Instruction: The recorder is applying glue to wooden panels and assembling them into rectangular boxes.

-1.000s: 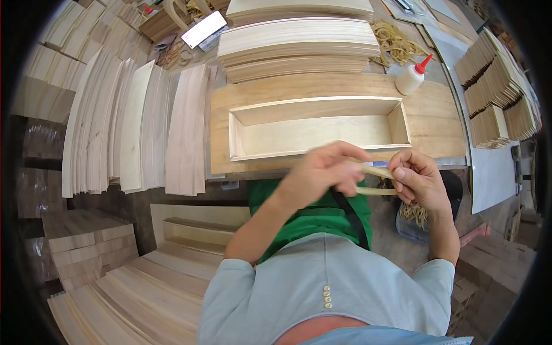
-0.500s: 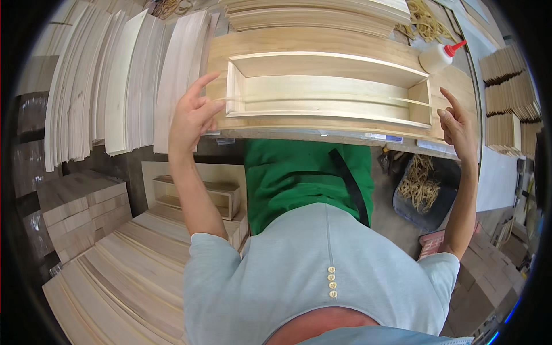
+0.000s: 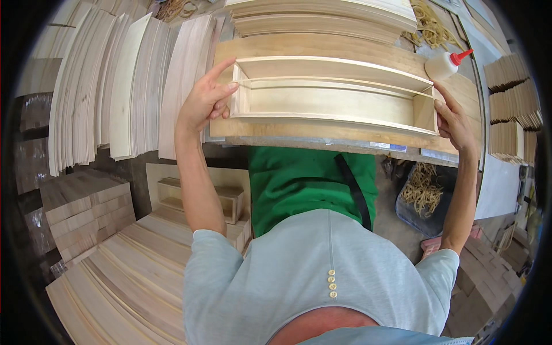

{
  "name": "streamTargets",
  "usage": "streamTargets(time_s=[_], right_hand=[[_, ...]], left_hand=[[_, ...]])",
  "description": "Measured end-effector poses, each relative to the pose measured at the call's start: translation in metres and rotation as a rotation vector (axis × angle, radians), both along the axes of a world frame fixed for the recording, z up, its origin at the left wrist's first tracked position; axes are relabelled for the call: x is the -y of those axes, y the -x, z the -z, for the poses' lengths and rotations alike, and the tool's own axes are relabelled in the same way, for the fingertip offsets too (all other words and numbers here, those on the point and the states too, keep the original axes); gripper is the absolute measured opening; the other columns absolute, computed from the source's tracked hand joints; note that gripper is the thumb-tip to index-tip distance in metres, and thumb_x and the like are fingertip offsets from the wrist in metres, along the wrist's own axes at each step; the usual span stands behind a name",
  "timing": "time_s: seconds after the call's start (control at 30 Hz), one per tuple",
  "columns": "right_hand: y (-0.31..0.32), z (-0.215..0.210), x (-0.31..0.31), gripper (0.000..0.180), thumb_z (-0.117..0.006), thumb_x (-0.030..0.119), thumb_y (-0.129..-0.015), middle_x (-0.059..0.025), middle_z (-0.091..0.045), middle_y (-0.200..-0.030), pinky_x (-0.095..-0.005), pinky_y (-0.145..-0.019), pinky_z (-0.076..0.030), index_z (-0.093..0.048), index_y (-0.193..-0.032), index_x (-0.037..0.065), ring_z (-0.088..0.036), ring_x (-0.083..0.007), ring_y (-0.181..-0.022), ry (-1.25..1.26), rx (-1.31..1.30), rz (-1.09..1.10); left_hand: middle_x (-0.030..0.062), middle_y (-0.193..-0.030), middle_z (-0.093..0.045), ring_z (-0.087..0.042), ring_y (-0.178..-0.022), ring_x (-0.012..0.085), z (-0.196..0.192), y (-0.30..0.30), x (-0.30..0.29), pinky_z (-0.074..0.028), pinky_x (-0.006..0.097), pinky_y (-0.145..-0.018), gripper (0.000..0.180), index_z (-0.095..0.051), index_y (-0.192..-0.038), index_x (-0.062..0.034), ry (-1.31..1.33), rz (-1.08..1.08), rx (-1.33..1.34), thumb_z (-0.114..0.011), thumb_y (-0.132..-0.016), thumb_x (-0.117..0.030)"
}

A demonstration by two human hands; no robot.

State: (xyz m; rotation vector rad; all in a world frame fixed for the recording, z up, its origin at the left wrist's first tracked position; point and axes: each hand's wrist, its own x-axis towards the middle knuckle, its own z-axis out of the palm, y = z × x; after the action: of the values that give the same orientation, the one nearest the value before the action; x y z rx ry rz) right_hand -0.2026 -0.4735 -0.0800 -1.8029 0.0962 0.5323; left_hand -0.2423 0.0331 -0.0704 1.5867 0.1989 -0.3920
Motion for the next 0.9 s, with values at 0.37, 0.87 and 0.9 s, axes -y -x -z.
streamTargets(time_s=[0.37,0.87,0.9], right_hand=[[-0.035,0.023,0.0,0.018,-0.051,0.018,-0.098,0.0051,-0.045,-0.066,-0.0174,-0.036,-0.027,-0.058,-0.102,0.002,-0.03,-0.0011,-0.043,-0.205,-0.014,0.183],[-0.038,0.051,0.014,0.022,-0.055,0.019,-0.096,0.0019,-0.058,-0.074,-0.0181,-0.049,-0.044,-0.058,-0.108,0.001,-0.05,-0.0035,-0.054,-0.319,0.023,0.097],[-0.038,0.054,0.015,0.025,-0.055,0.021,-0.096,0.0012,-0.061,-0.079,-0.0183,-0.055,-0.047,-0.059,-0.11,0.001,-0.053,-0.004,-0.06,-0.31,0.016,0.136]], left_hand=[[-0.0061,-0.052,-0.041,-0.034,-0.036,0.0027,0.041,-0.032,-0.006,-0.036,0.02,-0.039,0.021,-0.056,-0.106,0.0011,0.185,-0.261,0.073,-0.058,-0.091,-0.013],[-0.0061,-0.06,-0.045,-0.041,-0.044,0.0015,0.073,-0.032,-0.025,-0.036,0.021,-0.039,0.015,-0.056,-0.102,-0.0023,0.627,-0.133,-0.001,-0.053,-0.096,-0.015],[-0.0054,-0.063,-0.049,-0.043,-0.047,0.0012,0.069,-0.028,-0.021,-0.037,0.021,-0.04,0.016,-0.056,-0.101,-0.0033,0.472,-0.145,0.076,-0.054,-0.096,-0.018]])
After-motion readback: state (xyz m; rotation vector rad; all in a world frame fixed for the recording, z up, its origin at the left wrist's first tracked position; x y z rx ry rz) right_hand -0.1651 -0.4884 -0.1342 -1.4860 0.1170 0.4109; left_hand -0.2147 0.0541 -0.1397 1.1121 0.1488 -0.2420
